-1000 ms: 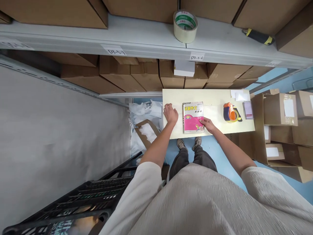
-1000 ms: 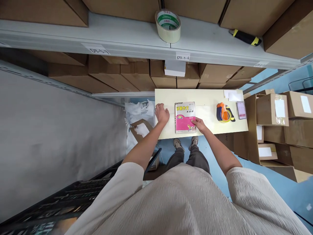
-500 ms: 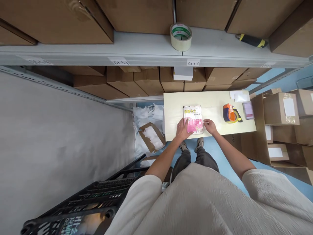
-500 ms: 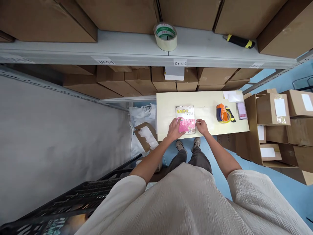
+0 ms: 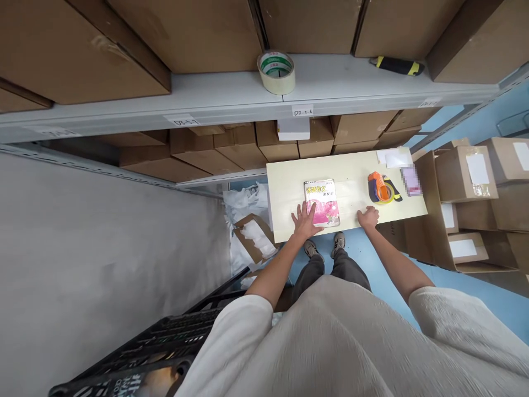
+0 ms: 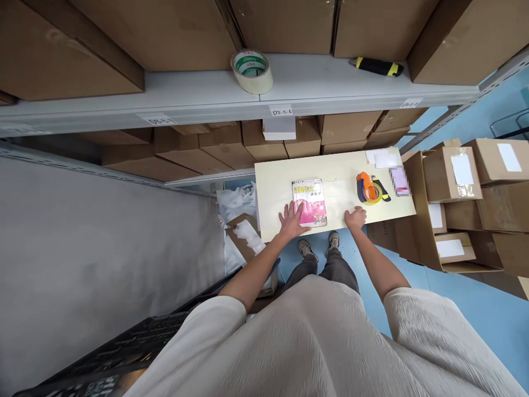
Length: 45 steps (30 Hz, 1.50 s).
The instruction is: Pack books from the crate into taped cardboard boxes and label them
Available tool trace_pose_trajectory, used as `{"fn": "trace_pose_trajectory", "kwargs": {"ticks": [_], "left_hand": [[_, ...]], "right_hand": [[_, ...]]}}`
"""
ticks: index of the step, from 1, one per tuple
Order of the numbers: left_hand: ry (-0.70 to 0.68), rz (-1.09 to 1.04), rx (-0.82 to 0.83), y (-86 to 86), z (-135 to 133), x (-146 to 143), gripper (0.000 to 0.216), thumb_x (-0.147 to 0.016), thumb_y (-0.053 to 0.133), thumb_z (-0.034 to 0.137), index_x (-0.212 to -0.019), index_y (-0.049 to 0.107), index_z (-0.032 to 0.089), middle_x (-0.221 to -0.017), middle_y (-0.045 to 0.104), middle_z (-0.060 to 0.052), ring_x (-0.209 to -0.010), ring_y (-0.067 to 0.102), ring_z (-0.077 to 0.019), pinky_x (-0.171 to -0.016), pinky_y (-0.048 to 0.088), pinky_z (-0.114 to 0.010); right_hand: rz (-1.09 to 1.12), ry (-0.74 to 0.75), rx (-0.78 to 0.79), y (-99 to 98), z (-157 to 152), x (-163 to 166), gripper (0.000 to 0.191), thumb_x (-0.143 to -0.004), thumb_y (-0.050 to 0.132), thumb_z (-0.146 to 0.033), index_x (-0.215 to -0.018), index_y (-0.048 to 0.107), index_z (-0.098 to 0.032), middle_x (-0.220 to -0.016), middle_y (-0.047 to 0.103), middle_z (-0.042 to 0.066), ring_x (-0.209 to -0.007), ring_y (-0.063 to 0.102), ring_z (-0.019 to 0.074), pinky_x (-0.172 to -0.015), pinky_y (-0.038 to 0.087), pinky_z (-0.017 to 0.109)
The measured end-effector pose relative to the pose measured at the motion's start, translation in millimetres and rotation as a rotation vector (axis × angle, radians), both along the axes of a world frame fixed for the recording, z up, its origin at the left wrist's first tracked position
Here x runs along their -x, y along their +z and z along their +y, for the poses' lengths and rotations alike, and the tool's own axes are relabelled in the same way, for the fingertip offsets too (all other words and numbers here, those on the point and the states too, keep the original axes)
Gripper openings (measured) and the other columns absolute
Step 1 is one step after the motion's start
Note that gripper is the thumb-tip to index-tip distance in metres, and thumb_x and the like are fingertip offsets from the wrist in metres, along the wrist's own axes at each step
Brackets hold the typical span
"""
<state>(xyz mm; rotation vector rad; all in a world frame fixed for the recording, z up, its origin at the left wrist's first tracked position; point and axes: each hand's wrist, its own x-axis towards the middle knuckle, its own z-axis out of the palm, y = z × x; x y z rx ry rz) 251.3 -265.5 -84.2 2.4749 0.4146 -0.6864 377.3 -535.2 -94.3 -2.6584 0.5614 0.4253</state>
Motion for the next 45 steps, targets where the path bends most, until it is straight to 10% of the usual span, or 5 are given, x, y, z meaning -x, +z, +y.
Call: {"fn": "trace_pose_trajectory", "kwargs": {"ticks": [9, 16, 25, 36, 45], "left_hand": [[0.005, 0.049, 0.002, -0.5, -3, -6, 0.134, -0.079, 0.089, 0.063, -0.181, 0.007, 0.034, -0.188, -0.005, -0.018, -0.173, -0.01, -0.0458, -0.134, 0.004, -0.075], [0.022, 0.029, 0.029, 1.6, -2, -4, 0.133, -0.078, 0.089, 0.064, -0.181, 0.009, 0.036, -0.189, -0.008, -0.013, -0.173, -0.011, -0.0462, -0.132, 0.004, -0.079], [0.188, -0.076, 0.195, 3.9, 15, 3, 0.098, -0.096, 0.058, 0.034, -0.181, 0.009, 0.037, -0.186, 0.028, -0.002, -0.175, 0.009, -0.0335, -0.137, 0.013, -0.07], [0.137, -0.147, 0.14, 6.7, 0, 2, 0.065, -0.104, 0.05, 0.03, -0.17, 0.047, 0.033, -0.186, 0.024, -0.007, -0.172, 0.024, -0.033, -0.136, 0.027, -0.059], [0.185, -0.143, 0.091, 6.1, -8, -9, 0.051, -0.105, 0.061, 0.041, -0.155, 0.061, 0.03, -0.181, 0.028, -0.011, -0.159, 0.043, -0.0378, -0.129, 0.041, -0.053]], "right_hand": [[-0.034, 0.015, -0.204, 7.0, 5, -5, 0.013, -0.081, 0.062, -0.027, -0.089, 0.052, -0.026, -0.112, 0.065, 0.011, -0.112, 0.063, 0.0324, -0.105, 0.049, 0.048], [-0.308, 0.429, -0.584, 26.7, 52, 14, 0.011, -0.092, 0.059, -0.034, -0.092, 0.05, -0.028, -0.127, 0.072, 0.014, -0.121, 0.066, 0.031, -0.107, 0.052, 0.048], [-0.252, 0.956, -0.548, 3.3, 96, 37, 0.007, -0.092, 0.06, -0.022, -0.098, 0.058, -0.026, -0.147, 0.067, 0.019, -0.138, 0.06, 0.0358, -0.116, 0.049, 0.058], [-0.095, 0.977, -0.613, 0.8, 95, 45, 0.046, -0.092, 0.05, -0.024, -0.135, 0.063, -0.021, -0.135, 0.074, 0.014, -0.122, 0.068, 0.0313, -0.108, 0.055, 0.053], [-0.106, 0.938, -0.519, 5.4, 88, 14, 0.039, -0.088, 0.053, -0.02, -0.121, 0.073, -0.022, -0.136, 0.073, 0.014, -0.128, 0.062, 0.0332, -0.118, 0.049, 0.055]]}}
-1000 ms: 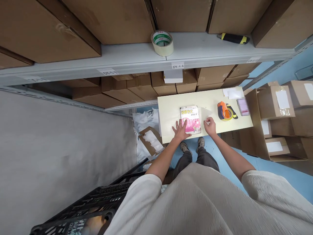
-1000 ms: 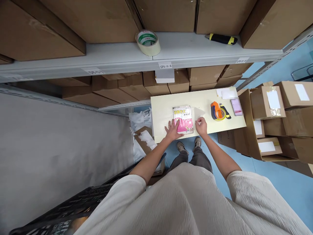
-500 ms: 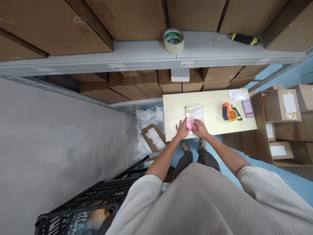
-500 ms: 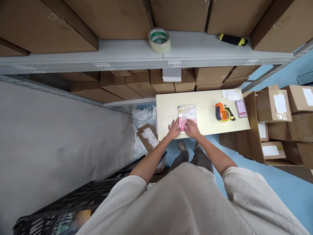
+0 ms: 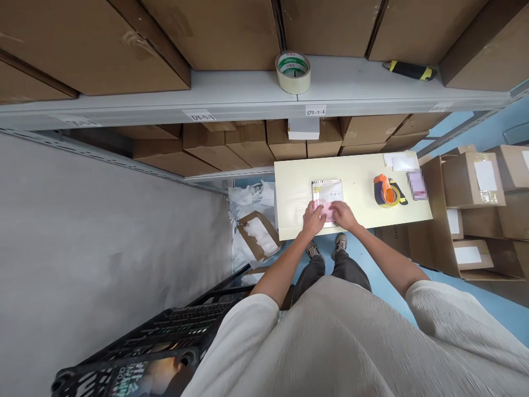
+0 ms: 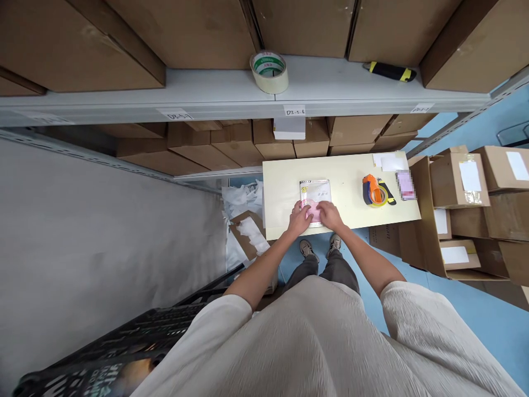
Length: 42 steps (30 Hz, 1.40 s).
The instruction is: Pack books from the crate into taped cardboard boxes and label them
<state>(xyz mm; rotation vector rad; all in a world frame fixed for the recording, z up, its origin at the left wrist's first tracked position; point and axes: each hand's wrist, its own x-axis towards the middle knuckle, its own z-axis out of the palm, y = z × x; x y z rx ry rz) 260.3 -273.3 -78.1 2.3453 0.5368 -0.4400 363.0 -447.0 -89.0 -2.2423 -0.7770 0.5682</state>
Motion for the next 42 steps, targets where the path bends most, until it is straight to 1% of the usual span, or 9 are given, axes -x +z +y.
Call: {"fn": "trace_pose_trajectory", "kwargs": {"ticks": [3, 7, 13, 17, 22, 25, 30, 36, 42], "left_hand": [[-0.031, 0.024, -0.013, 0.2, -1, 0, 0.062, -0.099, 0.07, 0.034, -0.158, 0.055, 0.03, -0.182, 0.023, -0.012, -0.16, 0.042, -0.039, -0.129, 0.041, -0.052], [-0.051, 0.038, -0.038, -2.3, -3, 1, 0.066, -0.098, 0.072, 0.033, -0.16, 0.051, 0.03, -0.183, 0.02, -0.014, -0.161, 0.04, -0.0402, -0.128, 0.04, -0.053], [-0.049, 0.021, -0.05, -7.8, -3, 3, 0.065, -0.099, 0.071, 0.031, -0.16, 0.051, 0.03, -0.182, 0.022, -0.012, -0.162, 0.038, -0.0377, -0.129, 0.039, -0.051], [-0.045, 0.012, -0.038, -7.5, 0, 4, 0.067, -0.097, 0.073, 0.031, -0.16, 0.052, 0.03, -0.182, 0.023, -0.014, -0.162, 0.038, -0.0387, -0.13, 0.037, -0.052], [-0.032, 0.046, -0.036, -4.4, 0, 2, 0.068, -0.095, 0.074, 0.032, -0.159, 0.053, 0.034, -0.184, 0.024, -0.01, -0.163, 0.038, -0.0388, -0.135, 0.022, -0.061], [-0.039, 0.065, -0.037, -3.4, -1, 1, 0.071, -0.093, 0.074, 0.032, -0.161, 0.051, 0.037, -0.186, 0.021, -0.007, -0.166, 0.034, -0.0385, -0.136, 0.018, -0.062], [-0.074, 0.022, 0.006, -3.0, -6, -2, 0.075, -0.091, 0.072, 0.023, -0.162, 0.051, 0.031, -0.186, 0.02, -0.012, -0.168, 0.031, -0.0371, -0.134, 0.025, -0.056], [-0.101, -0.03, 0.108, 4.1, -27, -21, 0.075, -0.094, 0.065, 0.021, -0.167, 0.048, 0.03, -0.183, 0.027, -0.011, -0.164, 0.038, -0.0342, -0.13, 0.038, -0.049], [-0.006, -0.052, 0.239, 15.1, -50, -43, 0.066, -0.095, 0.065, 0.028, -0.16, 0.057, 0.027, -0.158, 0.058, -0.012, -0.151, 0.053, -0.0349, -0.127, 0.044, -0.049]], "right_hand": [[-0.094, -0.133, 0.117, -6.0, 6, -29, 0.047, -0.087, 0.057, -0.023, -0.132, 0.071, -0.018, -0.155, 0.061, 0.02, -0.138, 0.053, 0.0417, -0.12, 0.043, 0.066], [-0.108, -0.101, 0.193, -14.2, 19, -68, 0.069, -0.085, 0.06, -0.024, -0.153, 0.058, -0.013, -0.168, 0.047, 0.025, -0.145, 0.044, 0.0488, -0.12, 0.038, 0.075], [-0.031, -0.11, 0.118, -23.7, 24, -90, 0.083, -0.08, 0.061, -0.023, -0.161, 0.049, -0.013, -0.174, 0.041, 0.023, -0.152, 0.042, 0.045, -0.125, 0.037, 0.072], [0.096, -0.411, 0.03, -26.5, 9, -68, 0.078, -0.081, 0.059, -0.03, -0.157, 0.052, -0.012, -0.153, 0.06, 0.024, -0.123, 0.066, 0.0347, -0.115, 0.053, 0.057], [0.299, -0.674, 0.122, -22.9, -2, -42, 0.034, -0.075, 0.063, -0.032, -0.106, 0.072, -0.024, -0.092, 0.075, 0.006, -0.096, 0.072, 0.0286, -0.096, 0.06, 0.044], [0.438, -0.7, 0.149, -14.6, 4, -42, 0.011, -0.074, 0.068, -0.033, -0.081, 0.064, -0.025, -0.077, 0.07, 0.002, -0.081, 0.069, 0.0248, -0.078, 0.059, 0.038], [0.584, -0.738, 0.083, 2.7, 9, -45, 0.024, -0.069, 0.077, -0.03, -0.08, 0.057, -0.026, -0.078, 0.07, 0.003, -0.073, 0.066, 0.0215, -0.061, 0.052, 0.031], [0.355, -0.694, 0.074, 28.3, -12, -55, 0.029, -0.069, 0.073, -0.035, -0.084, 0.049, -0.028, -0.077, 0.063, -0.002, -0.075, 0.061, 0.0204, -0.062, 0.047, 0.03], [0.162, -0.597, 0.188, 59.6, -17, -64, 0.037, -0.073, 0.077, -0.04, -0.084, 0.043, -0.03, -0.074, 0.057, -0.004, -0.074, 0.055, 0.021, -0.069, 0.046, 0.033]]}}
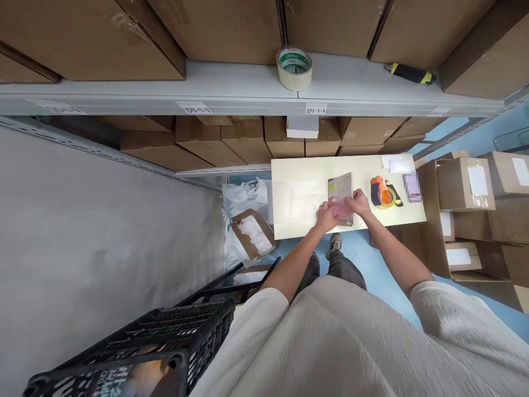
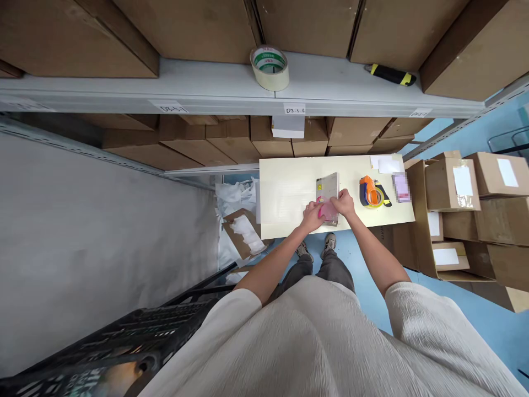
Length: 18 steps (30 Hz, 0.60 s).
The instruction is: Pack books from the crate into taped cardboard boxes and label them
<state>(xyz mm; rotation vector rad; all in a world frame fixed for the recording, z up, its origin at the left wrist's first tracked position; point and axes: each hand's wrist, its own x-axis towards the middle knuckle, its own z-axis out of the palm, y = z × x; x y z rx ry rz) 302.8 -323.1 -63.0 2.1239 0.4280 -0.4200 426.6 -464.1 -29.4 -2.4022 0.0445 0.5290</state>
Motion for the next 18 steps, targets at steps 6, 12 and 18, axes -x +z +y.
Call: {"fn": "trace_pose_trajectory", "kwargs": {"ticks": [6, 12, 18], "left_hand": [[0.238, 0.01, 0.495, 7.8, 26, 8, 0.058, -0.114, 0.038, 0.057, -0.157, 0.045, 0.019, -0.133, 0.077, -0.014, -0.123, 0.075, -0.0248, -0.109, 0.057, -0.039], [0.325, 0.02, 0.4, 8.3, 61, 26, 0.06, -0.101, 0.068, 0.055, -0.149, 0.055, 0.021, -0.145, 0.074, -0.013, -0.129, 0.073, -0.0282, -0.106, 0.059, -0.036], [0.474, 0.041, 0.355, -12.2, 83, 29, 0.042, -0.091, 0.072, 0.035, -0.129, 0.075, 0.019, -0.129, 0.081, -0.01, -0.128, 0.074, -0.0318, -0.109, 0.059, -0.038]], "right_hand": [[0.205, 0.019, -0.354, 10.7, 29, 17, 0.05, -0.088, 0.073, -0.073, -0.088, 0.051, -0.028, -0.085, 0.062, 0.0, -0.076, 0.063, 0.0198, -0.074, 0.058, 0.035], [0.404, 0.02, -0.633, -7.2, 51, 31, 0.043, -0.091, 0.07, -0.067, -0.097, 0.066, -0.025, -0.102, 0.075, 0.007, -0.088, 0.073, 0.0215, -0.083, 0.063, 0.037], [0.155, -0.087, -0.282, -48.6, 43, 38, 0.028, -0.082, 0.068, -0.048, -0.098, 0.066, -0.024, -0.105, 0.076, 0.008, -0.102, 0.071, 0.0251, -0.096, 0.059, 0.042]]}}
